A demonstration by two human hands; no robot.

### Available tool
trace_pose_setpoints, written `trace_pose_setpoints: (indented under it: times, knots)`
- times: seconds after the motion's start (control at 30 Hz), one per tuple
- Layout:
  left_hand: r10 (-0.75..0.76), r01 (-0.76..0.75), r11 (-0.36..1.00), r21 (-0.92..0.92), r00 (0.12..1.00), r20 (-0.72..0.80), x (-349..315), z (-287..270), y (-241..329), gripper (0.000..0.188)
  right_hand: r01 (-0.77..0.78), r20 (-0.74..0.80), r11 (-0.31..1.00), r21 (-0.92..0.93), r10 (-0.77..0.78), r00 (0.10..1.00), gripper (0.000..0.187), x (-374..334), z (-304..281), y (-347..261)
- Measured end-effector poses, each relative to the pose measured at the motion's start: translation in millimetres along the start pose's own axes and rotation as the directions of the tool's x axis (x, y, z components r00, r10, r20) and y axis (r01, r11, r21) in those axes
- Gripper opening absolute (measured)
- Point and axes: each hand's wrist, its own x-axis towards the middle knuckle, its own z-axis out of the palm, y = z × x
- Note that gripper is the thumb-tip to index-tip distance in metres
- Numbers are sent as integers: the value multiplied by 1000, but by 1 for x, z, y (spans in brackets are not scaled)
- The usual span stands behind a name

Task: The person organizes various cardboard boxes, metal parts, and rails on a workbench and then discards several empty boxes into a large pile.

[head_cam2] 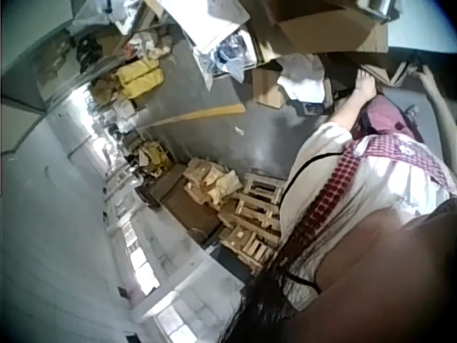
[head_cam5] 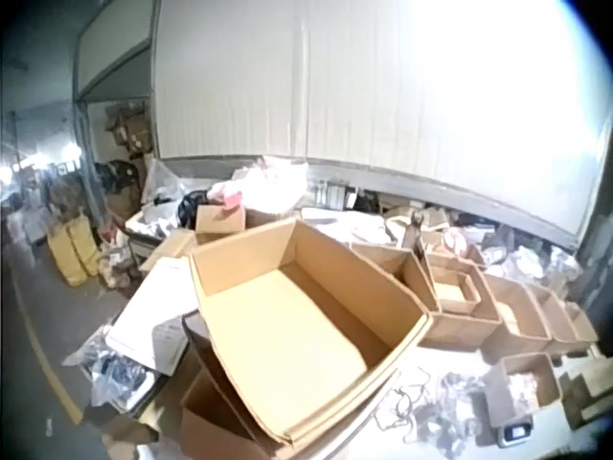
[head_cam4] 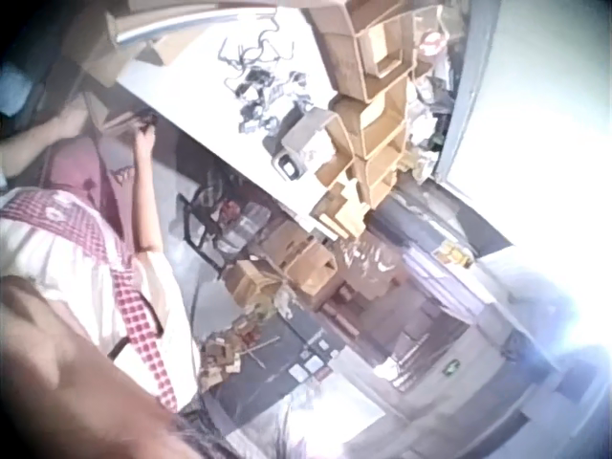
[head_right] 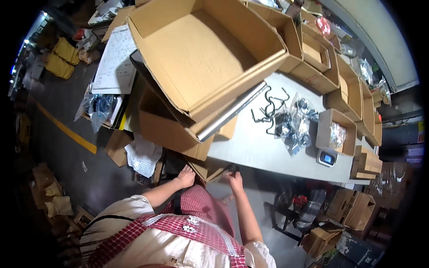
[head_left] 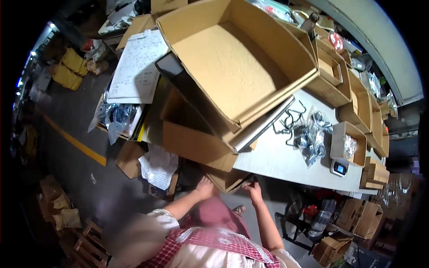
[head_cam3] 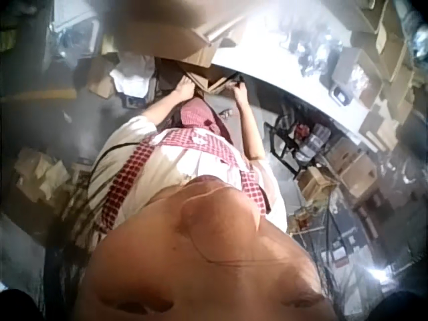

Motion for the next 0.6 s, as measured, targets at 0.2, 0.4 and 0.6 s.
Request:
trace_pose_setpoints:
  times: [0.2,0.4,0.6]
  knots:
    - [-332,260,847,-463,940,-81,-13,-38,8,52,-335,198,937,-103,349,916,91,-66,11,-91]
    - [-280,601,284,-747,797,535,-39,-191,-30,35,313,406,934,-170,-223,886,37,-120,8,-236]
    - [-429,-40,-3,-999,902,-35,-53,-375,-51,35,757,-95,652,23,-753,651,57,-81,-12,-379]
